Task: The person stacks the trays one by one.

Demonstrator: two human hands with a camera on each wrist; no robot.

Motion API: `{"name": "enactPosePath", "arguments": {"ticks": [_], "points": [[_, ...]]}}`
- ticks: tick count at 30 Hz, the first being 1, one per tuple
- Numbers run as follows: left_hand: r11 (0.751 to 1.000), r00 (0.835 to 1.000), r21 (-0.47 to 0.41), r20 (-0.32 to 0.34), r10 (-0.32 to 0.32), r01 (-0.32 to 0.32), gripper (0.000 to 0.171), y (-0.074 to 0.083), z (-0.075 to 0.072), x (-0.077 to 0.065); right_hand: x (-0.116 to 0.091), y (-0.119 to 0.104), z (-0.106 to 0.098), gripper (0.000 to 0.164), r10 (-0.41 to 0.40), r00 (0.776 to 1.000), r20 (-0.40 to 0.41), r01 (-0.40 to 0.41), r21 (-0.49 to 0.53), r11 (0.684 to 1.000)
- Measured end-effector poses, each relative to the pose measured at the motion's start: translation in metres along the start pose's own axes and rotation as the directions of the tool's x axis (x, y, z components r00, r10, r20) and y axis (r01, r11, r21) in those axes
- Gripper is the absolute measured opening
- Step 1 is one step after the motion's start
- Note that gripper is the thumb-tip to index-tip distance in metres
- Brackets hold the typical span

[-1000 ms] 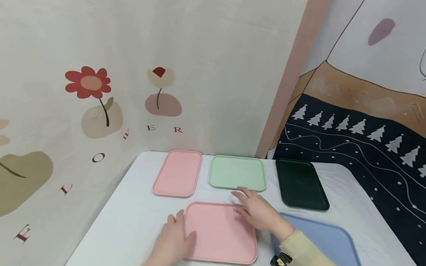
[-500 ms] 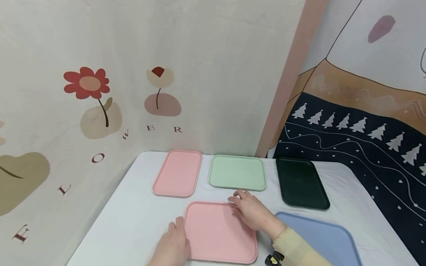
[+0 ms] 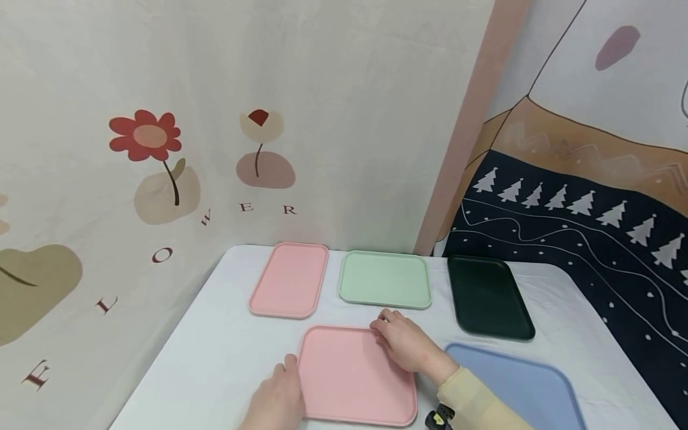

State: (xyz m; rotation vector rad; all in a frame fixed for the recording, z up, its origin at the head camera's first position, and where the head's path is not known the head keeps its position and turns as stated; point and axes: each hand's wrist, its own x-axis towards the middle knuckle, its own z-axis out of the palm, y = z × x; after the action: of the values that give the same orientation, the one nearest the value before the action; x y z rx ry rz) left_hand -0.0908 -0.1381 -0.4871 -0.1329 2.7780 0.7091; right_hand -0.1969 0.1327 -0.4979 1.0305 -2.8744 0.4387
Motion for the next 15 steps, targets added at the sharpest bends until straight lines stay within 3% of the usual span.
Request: {"name": "enactPosePath", "arguments": {"ticks": [15], "points": [[0.999, 0.999, 0.001, 0.014, -0.036, 0.036, 0.035, -0.0017, 0.0021, 0.0007, 0.0078, -0.0001, 0.0049, 0.017, 0.005, 1.0, 0.017, -0.005, -0.017, 1.0]]}}
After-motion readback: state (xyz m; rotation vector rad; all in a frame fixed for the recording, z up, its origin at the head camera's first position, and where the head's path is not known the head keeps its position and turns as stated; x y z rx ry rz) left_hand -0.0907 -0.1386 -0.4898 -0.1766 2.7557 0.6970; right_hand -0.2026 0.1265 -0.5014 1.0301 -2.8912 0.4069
